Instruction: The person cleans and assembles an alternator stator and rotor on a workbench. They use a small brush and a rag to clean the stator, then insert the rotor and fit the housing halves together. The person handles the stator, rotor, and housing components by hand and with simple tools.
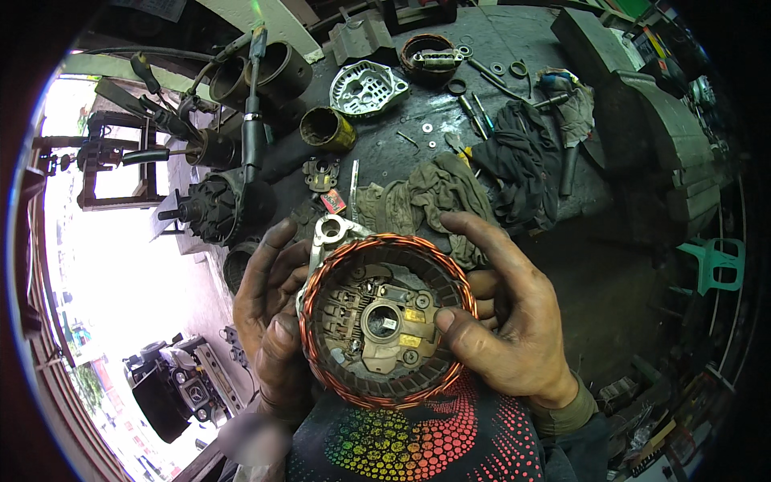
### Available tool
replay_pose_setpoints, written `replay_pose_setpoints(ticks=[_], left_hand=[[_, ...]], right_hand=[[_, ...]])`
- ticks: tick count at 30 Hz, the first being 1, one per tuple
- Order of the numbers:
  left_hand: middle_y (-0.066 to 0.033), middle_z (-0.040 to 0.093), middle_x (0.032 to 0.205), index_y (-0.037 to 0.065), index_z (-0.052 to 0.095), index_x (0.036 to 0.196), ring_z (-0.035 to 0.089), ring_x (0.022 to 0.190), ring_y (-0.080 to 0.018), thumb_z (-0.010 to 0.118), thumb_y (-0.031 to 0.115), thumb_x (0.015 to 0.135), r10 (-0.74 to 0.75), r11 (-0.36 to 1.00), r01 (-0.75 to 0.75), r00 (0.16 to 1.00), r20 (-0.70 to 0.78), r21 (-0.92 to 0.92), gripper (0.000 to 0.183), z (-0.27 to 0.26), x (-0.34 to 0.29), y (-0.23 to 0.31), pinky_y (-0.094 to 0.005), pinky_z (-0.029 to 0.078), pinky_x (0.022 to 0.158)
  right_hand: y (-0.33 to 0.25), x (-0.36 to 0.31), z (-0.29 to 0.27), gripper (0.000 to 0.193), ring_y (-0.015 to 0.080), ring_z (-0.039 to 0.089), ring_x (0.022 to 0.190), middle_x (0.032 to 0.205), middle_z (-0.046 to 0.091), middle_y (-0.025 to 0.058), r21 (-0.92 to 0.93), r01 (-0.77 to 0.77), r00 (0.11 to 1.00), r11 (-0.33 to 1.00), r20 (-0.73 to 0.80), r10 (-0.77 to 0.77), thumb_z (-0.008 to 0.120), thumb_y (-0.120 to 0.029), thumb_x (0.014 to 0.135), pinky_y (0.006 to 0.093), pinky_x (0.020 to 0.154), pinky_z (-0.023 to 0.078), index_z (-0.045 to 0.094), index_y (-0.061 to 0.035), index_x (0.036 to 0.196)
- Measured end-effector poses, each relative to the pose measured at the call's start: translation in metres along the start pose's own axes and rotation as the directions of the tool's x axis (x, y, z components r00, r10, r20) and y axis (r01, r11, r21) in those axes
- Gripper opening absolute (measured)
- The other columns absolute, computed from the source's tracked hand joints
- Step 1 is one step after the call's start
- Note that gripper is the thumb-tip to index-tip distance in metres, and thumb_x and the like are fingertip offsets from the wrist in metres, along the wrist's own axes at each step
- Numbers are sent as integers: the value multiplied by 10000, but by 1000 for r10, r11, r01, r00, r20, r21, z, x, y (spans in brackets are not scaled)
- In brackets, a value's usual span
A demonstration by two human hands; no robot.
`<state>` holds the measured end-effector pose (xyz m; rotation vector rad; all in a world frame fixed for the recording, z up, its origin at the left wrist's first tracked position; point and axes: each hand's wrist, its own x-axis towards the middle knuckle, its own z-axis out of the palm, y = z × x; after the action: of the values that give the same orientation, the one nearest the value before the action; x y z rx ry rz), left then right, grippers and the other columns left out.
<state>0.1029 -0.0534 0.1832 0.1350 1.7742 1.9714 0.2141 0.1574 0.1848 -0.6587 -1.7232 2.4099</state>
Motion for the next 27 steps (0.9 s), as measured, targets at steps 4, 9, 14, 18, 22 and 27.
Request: replay_pose_setpoints(ticks=[4, 9, 14, 18, 22, 27], left_hand=[[-228, 590, 1358, -102, 393, 1559, 616, 1231, -255, 886, 484, 813, 24, 1000, -23, 997, 70, -20, 1069, -4, 3, -7, -407, 450, 1123], [-164, 701, 1264, -57, 593, 1427, 682, 1149, -230, 764, 308, 980, 192, 909, -222, 974, 118, 353, 601, -38, 39, 23, -372, 528, 1032], [-98, 790, 1034, 1, 788, 1128, 723, 953, -146, 723, 124, 995, 757, 316, -521, 642, 120, 793, 192, -103, 162, 103, -294, 559, 878], [-213, 760, 1062, 23, 775, 1116, 729, 980, -381, 757, 203, 910, 595, -249, -347, 682, 426, 904, 274, -135, 286, 145, -448, 569, 898], [-248, 758, 1081, 7, 789, 988, 744, 1037, -402, 741, 126, 846, 174, -573, -103, 954, 243, 813, 191, -158, 365, 143, -478, 613, 869], [-191, 776, 1139, 49, 816, 1077, 754, 1097, -343, 735, 95, 839, -27, -730, -102, 992, 121, 676, 256, -177, 408, 123, -446, 616, 885]], right_hand=[[5, -2, -3, 823, 84, 674, 783, 915, 735, 108, -64, -34, 999, 997, -10, 33, 696, -50, 821, 224, 688, 535, 370, 59, 1569], [11, 7, -7, 809, 76, 667, 782, 889, 735, 71, -225, -17, 1000, 974, 22, 22, 664, -19, 799, 229, 682, 535, 402, 26, 1563], [34, 14, -10, 803, 142, 726, 847, 919, 743, 106, -160, -44, 999, 986, 17, 47, 650, 35, 823, 280, 738, 600, 364, 45, 1574], [46, 14, -13, 810, 137, 720, 823, 903, 735, 103, -232, -53, 999, 971, -20, 50, 660, 58, 830, 279, 719, 592, 355, 43, 1580], [48, 12, -12, 803, 141, 722, 826, 925, 749, 143, -164, -47, 997, 985, -62, 37, 649, 55, 827, 278, 717, 593, 348, 66, 1572], [51, 4, -13, 803, 127, 716, 809, 931, 746, 135, -107, -27, 980, 994, -197, 5, 636, 49, 820, 272, 713, 587, 345, 78, 1569]])
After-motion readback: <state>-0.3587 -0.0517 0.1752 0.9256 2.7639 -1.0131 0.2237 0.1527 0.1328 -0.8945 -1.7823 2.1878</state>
